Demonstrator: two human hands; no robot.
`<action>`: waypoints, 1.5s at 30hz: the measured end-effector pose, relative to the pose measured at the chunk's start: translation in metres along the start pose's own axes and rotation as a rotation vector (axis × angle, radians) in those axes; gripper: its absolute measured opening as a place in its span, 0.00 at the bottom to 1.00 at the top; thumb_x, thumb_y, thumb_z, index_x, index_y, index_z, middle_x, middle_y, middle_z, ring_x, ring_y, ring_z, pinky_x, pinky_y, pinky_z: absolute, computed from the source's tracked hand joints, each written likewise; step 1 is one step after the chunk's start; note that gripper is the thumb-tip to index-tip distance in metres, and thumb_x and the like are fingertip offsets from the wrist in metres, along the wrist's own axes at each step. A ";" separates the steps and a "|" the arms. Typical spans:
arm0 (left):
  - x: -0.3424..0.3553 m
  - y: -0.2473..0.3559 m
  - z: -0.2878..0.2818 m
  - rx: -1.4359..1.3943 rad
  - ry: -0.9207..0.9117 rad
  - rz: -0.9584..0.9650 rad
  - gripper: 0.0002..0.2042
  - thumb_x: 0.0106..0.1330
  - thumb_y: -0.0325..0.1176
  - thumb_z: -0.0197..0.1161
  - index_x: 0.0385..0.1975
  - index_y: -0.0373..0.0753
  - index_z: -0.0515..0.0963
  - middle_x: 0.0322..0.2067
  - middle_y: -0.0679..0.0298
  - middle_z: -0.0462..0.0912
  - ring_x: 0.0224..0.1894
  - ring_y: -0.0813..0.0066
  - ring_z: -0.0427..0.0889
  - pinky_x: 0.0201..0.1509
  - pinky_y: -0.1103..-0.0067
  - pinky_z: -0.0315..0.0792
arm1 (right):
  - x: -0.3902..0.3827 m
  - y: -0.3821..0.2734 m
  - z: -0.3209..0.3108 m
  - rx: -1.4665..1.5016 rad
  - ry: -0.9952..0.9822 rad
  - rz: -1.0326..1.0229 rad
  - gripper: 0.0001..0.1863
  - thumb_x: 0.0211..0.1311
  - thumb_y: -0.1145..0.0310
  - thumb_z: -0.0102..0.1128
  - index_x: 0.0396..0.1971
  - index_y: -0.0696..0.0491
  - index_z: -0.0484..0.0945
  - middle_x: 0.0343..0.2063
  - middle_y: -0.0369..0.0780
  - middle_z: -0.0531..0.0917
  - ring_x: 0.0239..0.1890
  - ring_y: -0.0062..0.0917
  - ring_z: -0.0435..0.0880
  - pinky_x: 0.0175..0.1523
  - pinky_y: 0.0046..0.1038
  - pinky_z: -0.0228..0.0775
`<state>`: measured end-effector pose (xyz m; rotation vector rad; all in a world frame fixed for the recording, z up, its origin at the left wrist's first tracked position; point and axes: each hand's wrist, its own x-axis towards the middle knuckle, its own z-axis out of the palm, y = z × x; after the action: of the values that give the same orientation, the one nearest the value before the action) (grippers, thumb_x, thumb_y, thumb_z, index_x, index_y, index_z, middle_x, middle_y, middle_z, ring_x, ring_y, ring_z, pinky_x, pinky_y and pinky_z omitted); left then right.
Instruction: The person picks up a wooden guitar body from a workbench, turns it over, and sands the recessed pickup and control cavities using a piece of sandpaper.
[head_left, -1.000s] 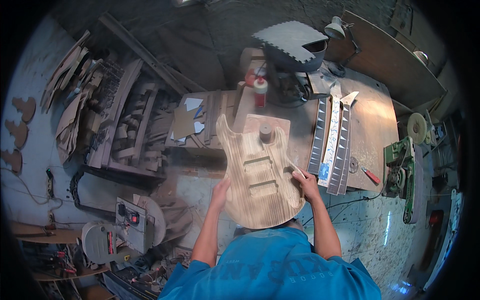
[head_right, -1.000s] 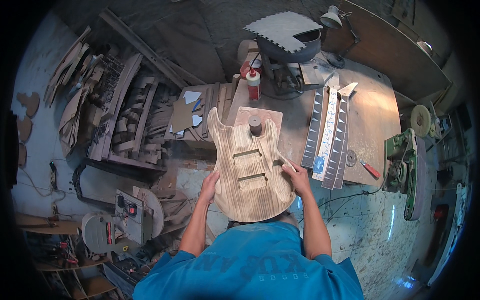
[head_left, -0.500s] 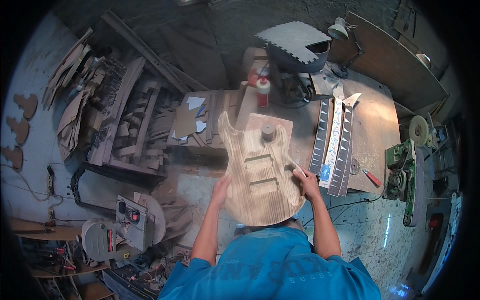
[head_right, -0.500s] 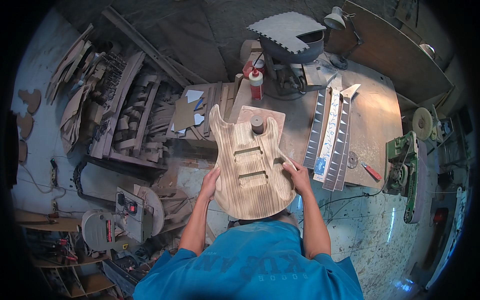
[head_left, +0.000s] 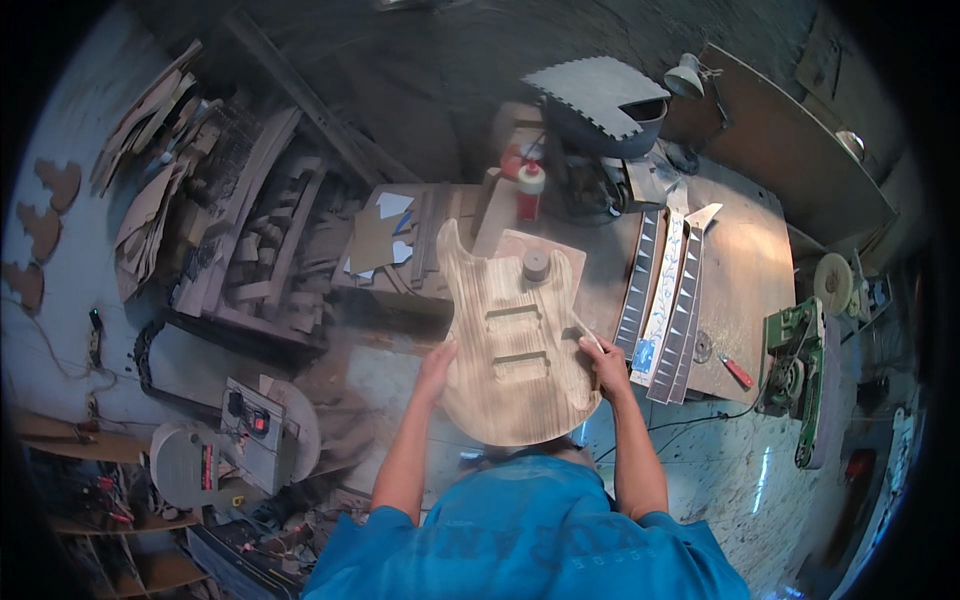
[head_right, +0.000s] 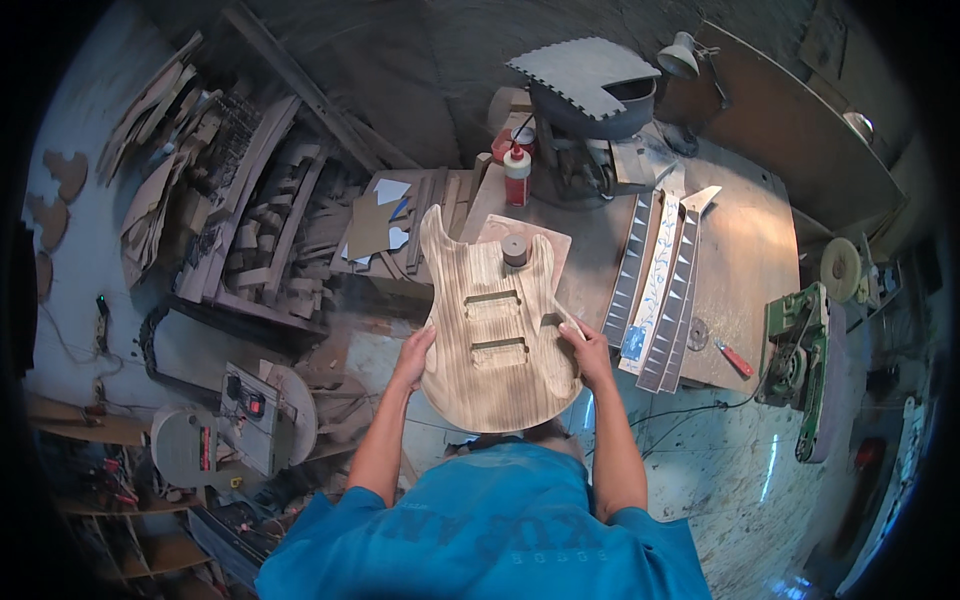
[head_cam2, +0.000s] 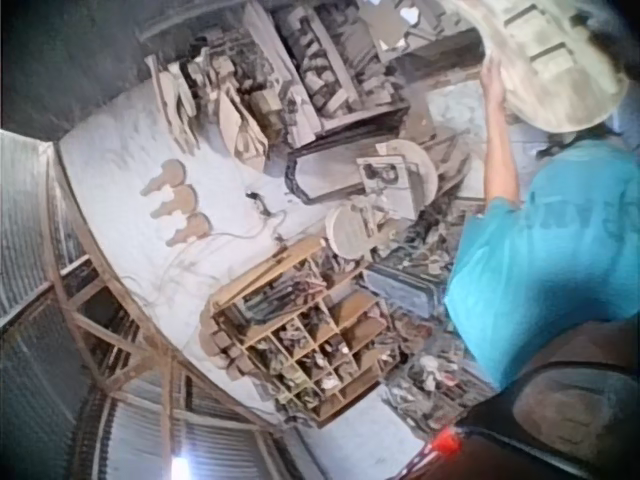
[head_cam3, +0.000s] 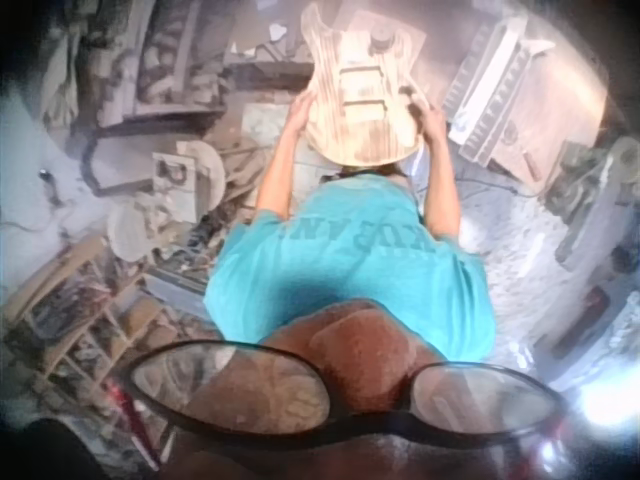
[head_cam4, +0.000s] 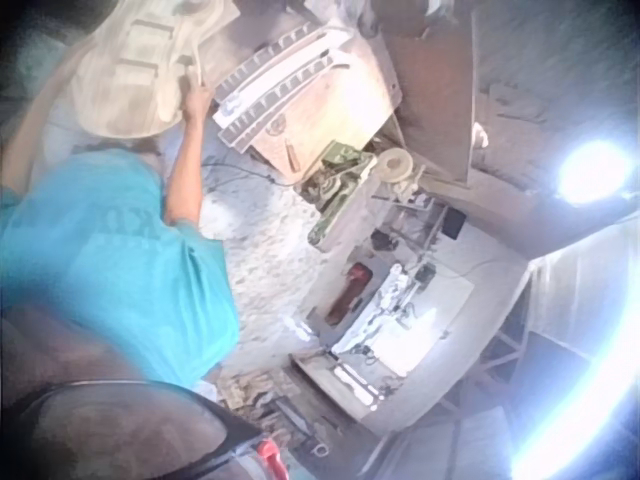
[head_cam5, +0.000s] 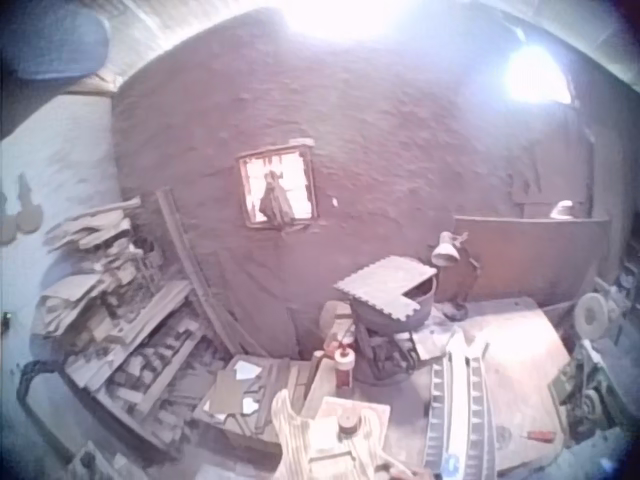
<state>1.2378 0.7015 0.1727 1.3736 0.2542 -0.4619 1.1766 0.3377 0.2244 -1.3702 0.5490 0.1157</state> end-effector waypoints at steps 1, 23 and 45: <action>0.001 0.000 0.000 0.003 -0.008 0.007 0.23 0.76 0.44 0.59 0.61 0.31 0.75 0.56 0.59 0.82 0.56 0.72 0.80 0.61 0.75 0.71 | 0.002 0.001 -0.001 -0.011 0.012 -0.012 0.24 0.65 0.60 0.69 0.59 0.56 0.82 0.44 0.33 0.86 0.41 0.15 0.81 0.47 0.20 0.72; -0.008 -0.008 0.007 0.057 -0.002 0.040 0.25 0.75 0.46 0.61 0.59 0.29 0.77 0.51 0.60 0.84 0.53 0.76 0.80 0.58 0.77 0.72 | -0.006 0.025 -0.011 -0.048 0.014 -0.055 0.27 0.64 0.56 0.70 0.60 0.54 0.81 0.45 0.34 0.85 0.43 0.16 0.78 0.43 0.20 0.66; -0.034 -0.017 0.009 0.056 -0.022 0.098 0.22 0.77 0.44 0.58 0.58 0.31 0.77 0.49 0.59 0.85 0.49 0.77 0.83 0.54 0.77 0.76 | -0.030 0.036 -0.016 -0.082 0.035 -0.038 0.22 0.69 0.59 0.66 0.58 0.56 0.82 0.45 0.31 0.85 0.43 0.15 0.80 0.49 0.20 0.71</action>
<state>1.1993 0.6965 0.1742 1.4277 0.1561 -0.4045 1.1320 0.3370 0.2036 -1.4644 0.5520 0.0846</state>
